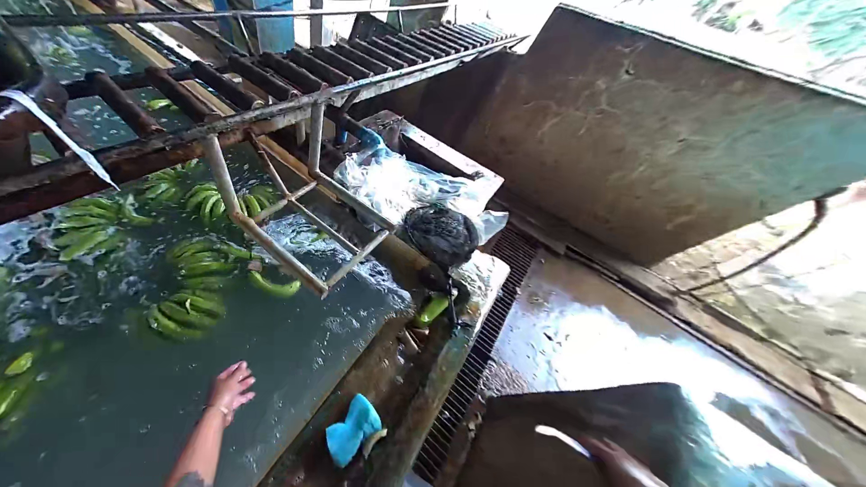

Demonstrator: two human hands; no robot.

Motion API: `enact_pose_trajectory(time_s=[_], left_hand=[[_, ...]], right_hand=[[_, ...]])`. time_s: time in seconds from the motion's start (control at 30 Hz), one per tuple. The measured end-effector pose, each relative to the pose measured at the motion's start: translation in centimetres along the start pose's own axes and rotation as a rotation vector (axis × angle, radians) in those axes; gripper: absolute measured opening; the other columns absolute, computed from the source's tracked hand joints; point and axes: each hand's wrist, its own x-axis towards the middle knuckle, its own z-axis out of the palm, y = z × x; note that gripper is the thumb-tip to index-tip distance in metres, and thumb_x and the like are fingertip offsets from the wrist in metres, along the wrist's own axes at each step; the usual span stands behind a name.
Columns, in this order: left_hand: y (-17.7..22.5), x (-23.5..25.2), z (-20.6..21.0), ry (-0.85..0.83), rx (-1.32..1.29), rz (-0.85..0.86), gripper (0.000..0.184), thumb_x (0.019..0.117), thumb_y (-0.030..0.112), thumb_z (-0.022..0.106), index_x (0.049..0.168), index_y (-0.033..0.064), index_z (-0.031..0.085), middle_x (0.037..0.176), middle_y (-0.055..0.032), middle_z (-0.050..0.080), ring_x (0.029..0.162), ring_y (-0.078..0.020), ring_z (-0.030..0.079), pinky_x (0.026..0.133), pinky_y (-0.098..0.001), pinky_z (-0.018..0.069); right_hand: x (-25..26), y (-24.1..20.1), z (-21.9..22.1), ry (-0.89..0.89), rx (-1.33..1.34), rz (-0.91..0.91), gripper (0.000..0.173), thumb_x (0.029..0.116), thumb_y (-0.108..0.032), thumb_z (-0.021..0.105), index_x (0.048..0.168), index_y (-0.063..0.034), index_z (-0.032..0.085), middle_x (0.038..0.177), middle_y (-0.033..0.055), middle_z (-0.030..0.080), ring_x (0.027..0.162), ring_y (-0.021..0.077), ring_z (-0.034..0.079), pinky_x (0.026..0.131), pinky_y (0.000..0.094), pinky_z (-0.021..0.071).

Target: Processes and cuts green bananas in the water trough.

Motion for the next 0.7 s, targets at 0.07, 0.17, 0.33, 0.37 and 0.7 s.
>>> enact_pose_trajectory(time_s=[0.07,0.17,0.33,0.37,0.7], left_hand=[[2.1,1.7,4.6,-0.009,-0.135,0.035,0.049,0.1104,0.027,0.045,0.152,0.0032,0.039,0.146,-0.0269,0.049,0.124,-0.0403,0.058,0.095,-0.0565,0.0516],[4.5,4.7,9.5,0.170,-0.077,0.273,0.060,0.1060,0.021,0.056,0.156,0.0008,0.031,0.149,-0.0295,0.046,0.128,-0.0419,0.054,0.097,-0.0571,0.0506],[10.1,11.5,9.2,0.440,0.362,0.654,0.065,0.1023,0.028,0.058,0.154,-0.0042,0.036,0.158,-0.0332,0.033,0.146,-0.0477,0.034,0.119,-0.0563,0.0314],[11.6,12.8,8.7,0.457,0.325,0.604,0.067,0.1032,0.031,0.057,0.157,-0.0017,0.033,0.160,-0.0309,0.031,0.148,-0.0450,0.032,0.120,-0.0548,0.0300],[23.1,25.6,7.5,0.072,0.455,0.669,0.068,0.1004,0.020,0.065,0.158,0.0041,0.032,0.162,-0.0113,0.039,0.148,-0.0182,0.040,0.119,-0.0346,0.0366]], right_hand=[[8.5,-11.3,-1.4,-0.035,-0.063,-0.264,0.037,0.1013,-0.009,0.057,0.138,-0.0110,0.064,0.142,0.0214,0.058,0.133,0.0428,0.055,0.104,0.0639,0.0471],[19.4,-25.3,-2.3,-0.003,-0.240,-0.658,0.040,0.0985,-0.001,0.056,0.138,-0.0066,0.062,0.142,0.0219,0.057,0.135,0.0433,0.051,0.100,0.0601,0.0510],[35.2,-42.4,-1.9,0.076,-0.135,-1.048,0.042,0.1041,-0.004,0.045,0.145,-0.0048,0.058,0.159,0.0177,0.044,0.152,0.0365,0.033,0.124,0.0576,0.0228],[37.6,-45.1,-1.5,0.113,-0.008,-1.098,0.043,0.1053,-0.008,0.045,0.146,-0.0061,0.057,0.161,0.0155,0.043,0.154,0.0342,0.031,0.127,0.0553,0.0174],[51.1,-62.7,-5.0,0.059,0.201,-1.205,0.041,0.1007,-0.013,0.061,0.142,-0.0171,0.064,0.146,0.0142,0.060,0.147,0.0406,0.041,0.120,0.0730,0.0194]])
